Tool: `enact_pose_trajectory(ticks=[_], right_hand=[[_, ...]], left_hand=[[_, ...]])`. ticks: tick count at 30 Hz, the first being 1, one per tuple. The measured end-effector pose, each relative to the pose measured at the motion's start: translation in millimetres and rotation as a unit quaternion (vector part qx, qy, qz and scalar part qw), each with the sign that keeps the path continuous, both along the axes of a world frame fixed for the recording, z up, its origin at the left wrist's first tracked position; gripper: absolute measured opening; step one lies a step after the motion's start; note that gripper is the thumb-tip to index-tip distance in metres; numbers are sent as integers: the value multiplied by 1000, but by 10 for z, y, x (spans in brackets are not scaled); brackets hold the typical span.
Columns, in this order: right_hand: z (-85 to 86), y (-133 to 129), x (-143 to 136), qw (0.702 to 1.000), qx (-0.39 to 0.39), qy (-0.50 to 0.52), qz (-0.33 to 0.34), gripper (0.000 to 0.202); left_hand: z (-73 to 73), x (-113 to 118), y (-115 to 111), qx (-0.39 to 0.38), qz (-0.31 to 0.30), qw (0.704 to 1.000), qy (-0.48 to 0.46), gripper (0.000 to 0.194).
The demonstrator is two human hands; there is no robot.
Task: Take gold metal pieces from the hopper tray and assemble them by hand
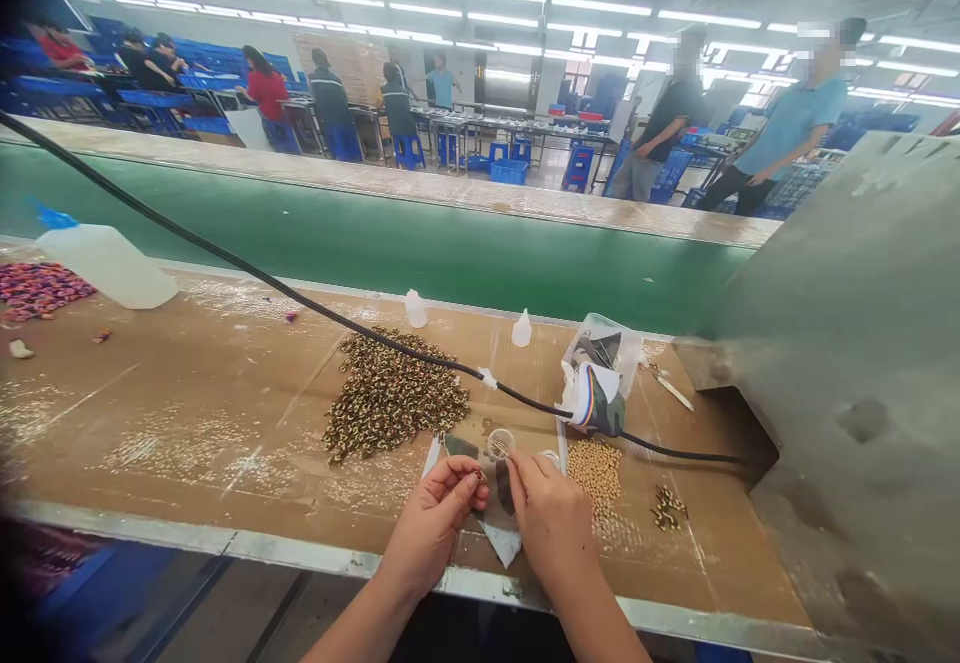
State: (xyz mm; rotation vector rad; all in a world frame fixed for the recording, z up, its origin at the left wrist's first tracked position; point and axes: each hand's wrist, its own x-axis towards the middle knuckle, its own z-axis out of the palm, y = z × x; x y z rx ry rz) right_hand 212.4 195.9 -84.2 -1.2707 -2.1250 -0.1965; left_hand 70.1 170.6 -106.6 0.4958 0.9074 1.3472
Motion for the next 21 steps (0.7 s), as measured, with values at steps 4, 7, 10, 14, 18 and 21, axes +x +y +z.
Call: enact_pose_trajectory(ticks=[4, 7, 10, 14, 18, 21], right_hand=[[38, 13, -49, 999, 8, 25, 21, 39], [52, 20, -68, 999, -12, 33, 34, 39], [59, 21, -53, 997, -27, 61, 33, 36], [79, -5, 17, 990, -42, 137, 9, 30], [90, -75, 92, 976, -56, 211, -6, 25], [103, -139, 114, 969, -82, 233, 7, 20]], left_hand=[[-4, -6, -18, 0, -10, 1000, -2, 38], [24, -11, -32, 1, -7, 1000, -5, 38], [48, -13, -42, -1, -4, 1000, -13, 40], [49, -15, -46, 3, -7, 1000, -10, 38], [27, -15, -44, 6, -7, 1000, 1, 40], [15, -14, -41, 3, -8, 1000, 5, 41]])
